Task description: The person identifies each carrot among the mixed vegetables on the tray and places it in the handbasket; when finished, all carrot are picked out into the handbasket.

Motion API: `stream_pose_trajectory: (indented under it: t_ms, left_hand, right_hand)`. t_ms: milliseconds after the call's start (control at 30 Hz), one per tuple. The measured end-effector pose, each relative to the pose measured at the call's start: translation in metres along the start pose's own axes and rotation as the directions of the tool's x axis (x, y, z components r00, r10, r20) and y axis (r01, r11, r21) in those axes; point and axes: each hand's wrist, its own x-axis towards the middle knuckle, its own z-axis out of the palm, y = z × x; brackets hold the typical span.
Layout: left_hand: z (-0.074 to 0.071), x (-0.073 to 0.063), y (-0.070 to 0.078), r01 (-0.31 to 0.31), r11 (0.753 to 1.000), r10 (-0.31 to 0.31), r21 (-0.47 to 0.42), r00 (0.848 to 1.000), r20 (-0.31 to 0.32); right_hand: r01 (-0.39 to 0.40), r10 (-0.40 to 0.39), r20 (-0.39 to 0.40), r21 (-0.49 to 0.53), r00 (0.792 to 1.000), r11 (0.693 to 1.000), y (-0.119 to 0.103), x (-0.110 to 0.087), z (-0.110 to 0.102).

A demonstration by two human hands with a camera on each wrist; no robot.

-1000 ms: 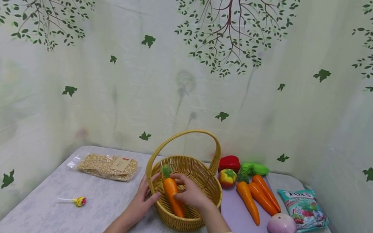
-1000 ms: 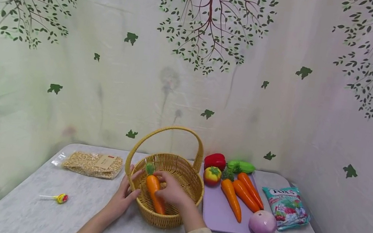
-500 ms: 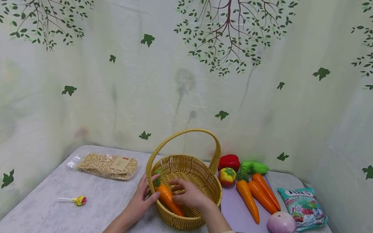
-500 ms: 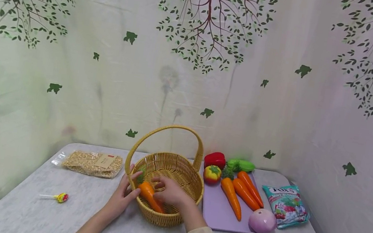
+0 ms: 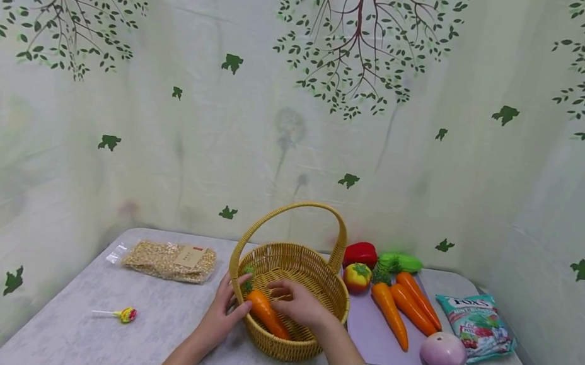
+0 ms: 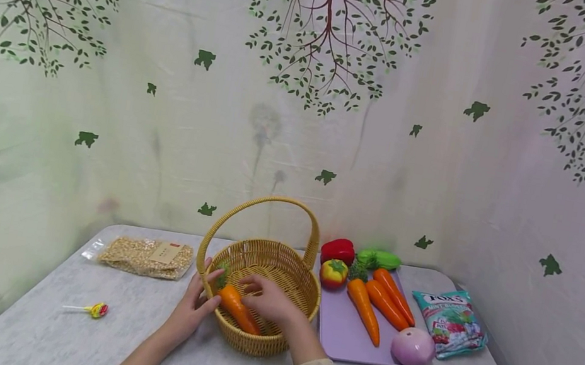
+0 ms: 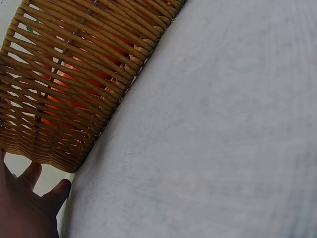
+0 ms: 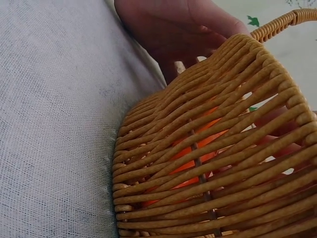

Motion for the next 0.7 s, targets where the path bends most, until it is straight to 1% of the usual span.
stream_pose_trajectory:
  t_ms: [100,200,267,367,433,500,567,633,700]
  left_hand:
    - [0.000,0.000,0.000,0.004,1.000,-0.004,0.001,1.000,0.001]
    - [0.000,0.000,0.000,0.011,1.000,-0.011,0.002,1.000,0.000]
    - [0.000,0.000,-0.001,0.019,1.000,-0.019,0.005,1.000,-0.002]
    - [0.000,-0.001,-0.001,0.033,0.999,-0.033,0.004,0.999,-0.004]
    - [0.000,-0.002,-0.001,0.043,0.999,-0.043,0.004,0.999,-0.005]
    - [0.000,-0.002,0.000,0.038,0.999,-0.038,0.010,0.999,-0.004]
    - [0.000,-0.002,-0.001,0.036,0.999,-0.036,0.019,0.999,-0.004]
    - [0.000,-0.002,-0.001,0.028,0.999,-0.028,0.029,1.000,-0.005]
    - [-0.001,-0.001,-0.003,0.017,0.999,-0.017,0.030,1.000,-0.007]
  right_hand:
    - [0.018,-0.018,-0.026,0.005,0.999,1.000,0.000,0.000,-0.001]
    - [0.042,-0.040,-0.052,0.035,0.998,0.998,0.000,0.000,-0.002]
    - [0.057,-0.054,-0.089,0.041,0.995,0.998,0.000,0.000,-0.003]
    - [0.094,-0.088,-0.180,0.025,0.980,0.995,-0.001,0.000,-0.004]
    - [0.105,-0.103,-0.247,-0.005,0.963,0.994,-0.003,-0.002,-0.005]
    - [0.127,-0.131,-0.296,-0.033,0.946,0.991,-0.004,-0.006,-0.006]
    - [0.146,-0.155,-0.321,-0.054,0.934,0.988,-0.005,-0.010,-0.008]
    - [0.162,-0.172,-0.329,-0.059,0.928,0.985,-0.005,-0.013,-0.011]
    - [0.172,-0.176,-0.329,-0.043,0.928,0.984,-0.005,-0.017,-0.014]
